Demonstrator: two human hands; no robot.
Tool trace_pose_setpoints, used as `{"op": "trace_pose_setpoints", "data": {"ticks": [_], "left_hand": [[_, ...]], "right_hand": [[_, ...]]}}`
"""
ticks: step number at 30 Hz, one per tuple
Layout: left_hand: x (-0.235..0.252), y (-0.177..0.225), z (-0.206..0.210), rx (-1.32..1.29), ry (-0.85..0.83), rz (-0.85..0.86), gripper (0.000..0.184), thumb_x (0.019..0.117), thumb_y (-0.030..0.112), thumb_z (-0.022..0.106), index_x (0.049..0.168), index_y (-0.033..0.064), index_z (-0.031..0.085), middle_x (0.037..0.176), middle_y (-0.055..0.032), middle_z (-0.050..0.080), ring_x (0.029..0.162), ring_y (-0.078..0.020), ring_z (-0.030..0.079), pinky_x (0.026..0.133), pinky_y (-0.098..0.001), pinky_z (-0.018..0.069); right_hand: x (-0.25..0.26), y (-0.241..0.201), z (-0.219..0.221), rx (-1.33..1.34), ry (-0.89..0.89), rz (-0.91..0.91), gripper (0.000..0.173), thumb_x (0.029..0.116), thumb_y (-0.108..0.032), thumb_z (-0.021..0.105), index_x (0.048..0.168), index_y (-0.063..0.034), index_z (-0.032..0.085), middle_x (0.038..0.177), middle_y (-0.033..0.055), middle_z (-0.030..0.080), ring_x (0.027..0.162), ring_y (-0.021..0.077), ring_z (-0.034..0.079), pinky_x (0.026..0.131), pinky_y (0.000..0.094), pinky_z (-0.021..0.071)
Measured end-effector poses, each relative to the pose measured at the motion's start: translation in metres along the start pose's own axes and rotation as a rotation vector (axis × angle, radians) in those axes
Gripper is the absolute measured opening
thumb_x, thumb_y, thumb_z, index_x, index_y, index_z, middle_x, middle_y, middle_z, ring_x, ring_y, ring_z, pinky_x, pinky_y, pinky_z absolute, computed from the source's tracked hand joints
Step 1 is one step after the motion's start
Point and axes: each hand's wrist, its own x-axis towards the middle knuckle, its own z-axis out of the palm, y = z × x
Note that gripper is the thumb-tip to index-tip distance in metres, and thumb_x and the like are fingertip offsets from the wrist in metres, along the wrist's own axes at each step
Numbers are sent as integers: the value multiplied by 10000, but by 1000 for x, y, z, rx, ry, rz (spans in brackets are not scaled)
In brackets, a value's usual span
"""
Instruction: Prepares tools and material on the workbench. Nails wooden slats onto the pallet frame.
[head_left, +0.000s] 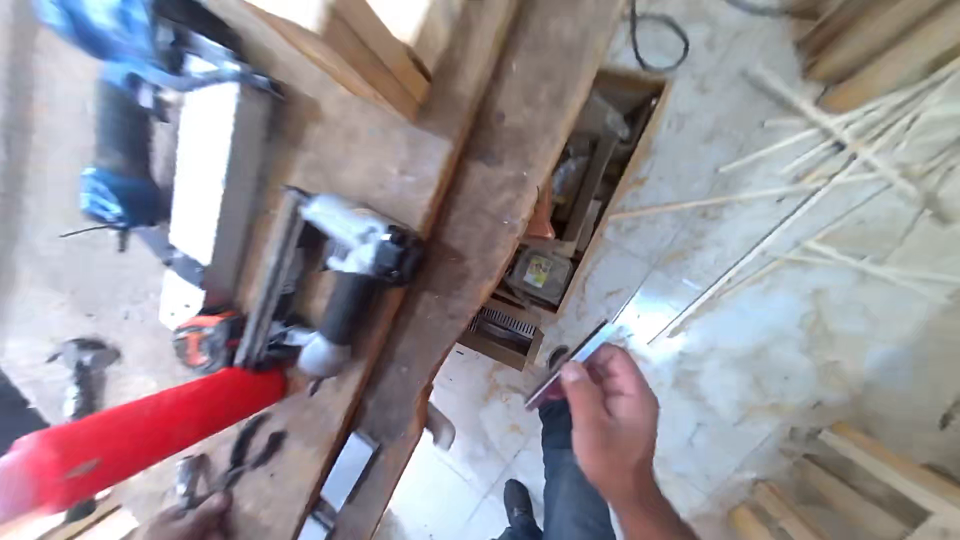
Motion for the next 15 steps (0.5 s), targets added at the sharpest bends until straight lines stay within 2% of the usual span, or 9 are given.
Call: {"op": "trace_pose_setpoints", "data": {"ticks": [2,3,5,7,9,11,13,15], "left_hand": [[-1,5,2,12,-16,-25,331,942,342,682,1006,29,596,579,4,585,462,-143,594,483,-352,561],[3,4,2,5,-31,-23,372,939,369,698,1023,18,607,599,-17,598,472,-159,602,487,-368,566],[2,5,4,-27,-60,6,430,938,386,727,1044,-18,626,630,-74,623,487,-196,616,487,-397,570],[-10,12,4,-54,-82,25,437,938,382,746,1042,-31,649,658,-106,644,509,-213,627,509,-406,573],[-14,20,-2,-77,-137,52,436,939,400,747,1076,-7,667,676,-99,661,532,-208,643,537,-401,588],[-19,20,-9,-96,-201,78,453,938,421,745,1117,12,669,701,-89,678,558,-199,657,568,-391,595],[-20,17,-15,-103,-255,100,482,932,470,739,1114,26,686,742,-84,708,605,-200,691,616,-392,616],[-16,8,-19,-109,-301,166,505,936,535,707,1055,44,711,753,-71,722,621,-195,707,631,-392,627]], "right_hand": [[-9,-53,35,28,-50,-22,82,974,-117,606,1040,-74,630,766,21,709,643,172,713,584,372,645],[-5,-69,54,-37,-69,24,89,975,-130,626,1041,-73,645,753,16,714,628,159,711,576,355,642],[13,-87,87,-262,-141,239,186,1019,-263,632,1069,-86,659,768,29,729,623,162,720,585,368,641],[28,-86,117,-445,-215,350,336,1042,-386,575,1136,-82,683,826,65,749,661,203,736,619,423,638],[35,-83,139,-562,-217,308,431,1046,-473,544,1142,-88,713,872,67,766,724,218,754,683,469,648],[22,-90,144,-627,-171,234,458,1040,-488,561,1163,-74,711,935,91,766,805,244,759,757,506,640],[-6,-100,142,-646,-91,150,399,1046,-408,581,1210,-60,688,990,110,759,845,252,760,776,499,643],[-53,-112,148,-671,-37,30,319,1051,-295,570,1211,-40,675,975,110,745,807,243,740,747,487,632]]}}
